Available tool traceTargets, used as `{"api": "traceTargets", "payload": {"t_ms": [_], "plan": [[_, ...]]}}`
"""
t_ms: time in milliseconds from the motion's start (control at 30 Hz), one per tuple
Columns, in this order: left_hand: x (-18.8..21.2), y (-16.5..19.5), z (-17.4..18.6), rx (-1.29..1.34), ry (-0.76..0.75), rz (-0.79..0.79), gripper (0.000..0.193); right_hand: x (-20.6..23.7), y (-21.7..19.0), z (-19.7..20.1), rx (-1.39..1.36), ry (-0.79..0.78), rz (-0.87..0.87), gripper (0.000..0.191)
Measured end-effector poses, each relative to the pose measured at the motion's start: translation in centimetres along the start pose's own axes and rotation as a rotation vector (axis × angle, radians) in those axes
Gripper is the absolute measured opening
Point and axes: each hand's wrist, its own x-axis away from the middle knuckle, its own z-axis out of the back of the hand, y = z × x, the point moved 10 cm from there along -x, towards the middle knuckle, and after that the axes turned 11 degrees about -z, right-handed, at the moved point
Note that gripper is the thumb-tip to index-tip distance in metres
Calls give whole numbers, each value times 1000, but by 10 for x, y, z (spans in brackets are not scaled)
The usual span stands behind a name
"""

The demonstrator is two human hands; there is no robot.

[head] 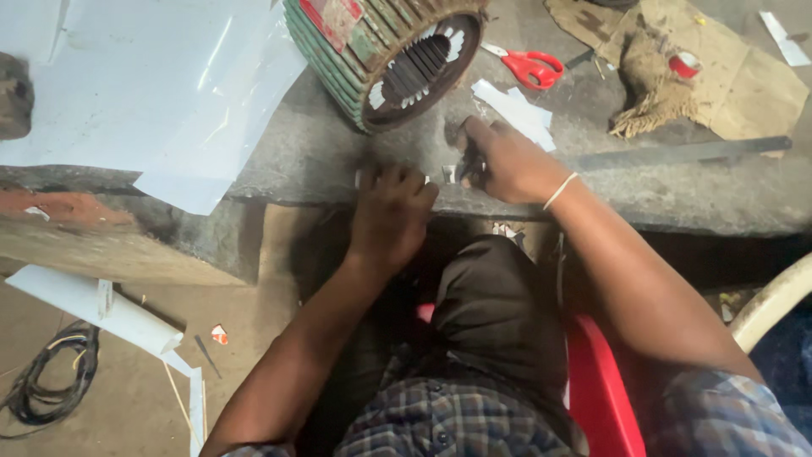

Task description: The person sits at a concrete bench and folds small white plastic strips by hand, then inserts each folded strip into the slots of a cylindrical motor armature, pressing them in place one at a time. They occasionally reach for new strips from a pile on the bench and reposition the armature between insertions.

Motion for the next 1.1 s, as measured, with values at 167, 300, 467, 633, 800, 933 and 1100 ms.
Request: {"api": "traceTargets", "payload": {"t_ms": [167, 300, 467, 633, 800, 933, 1100], "plan": [[25, 7, -11, 167, 13, 117, 31, -3, 1, -6, -153, -75, 154, 33], [27, 15, -18, 83, -34, 115, 45, 21, 14, 10, -142, 327, 183, 20], [30, 10, -21, 121, -16, 190, 42, 53, 17, 10, -169, 596, 146, 24], [38, 23, -20, 126, -14, 129, 46, 63, 21, 15, -136, 628, 103, 20], [23, 28, -24, 165, 21, 165, 52, 71, 7, 17, -180, 618, 231, 17], [13, 31, -35, 132, -36, 159, 57, 72, -5, 16, -224, 569, 253, 19], [21, 33, -33, 94, 12, 88, 42, 63, -9, 8, -234, 385, 219, 26]]}}
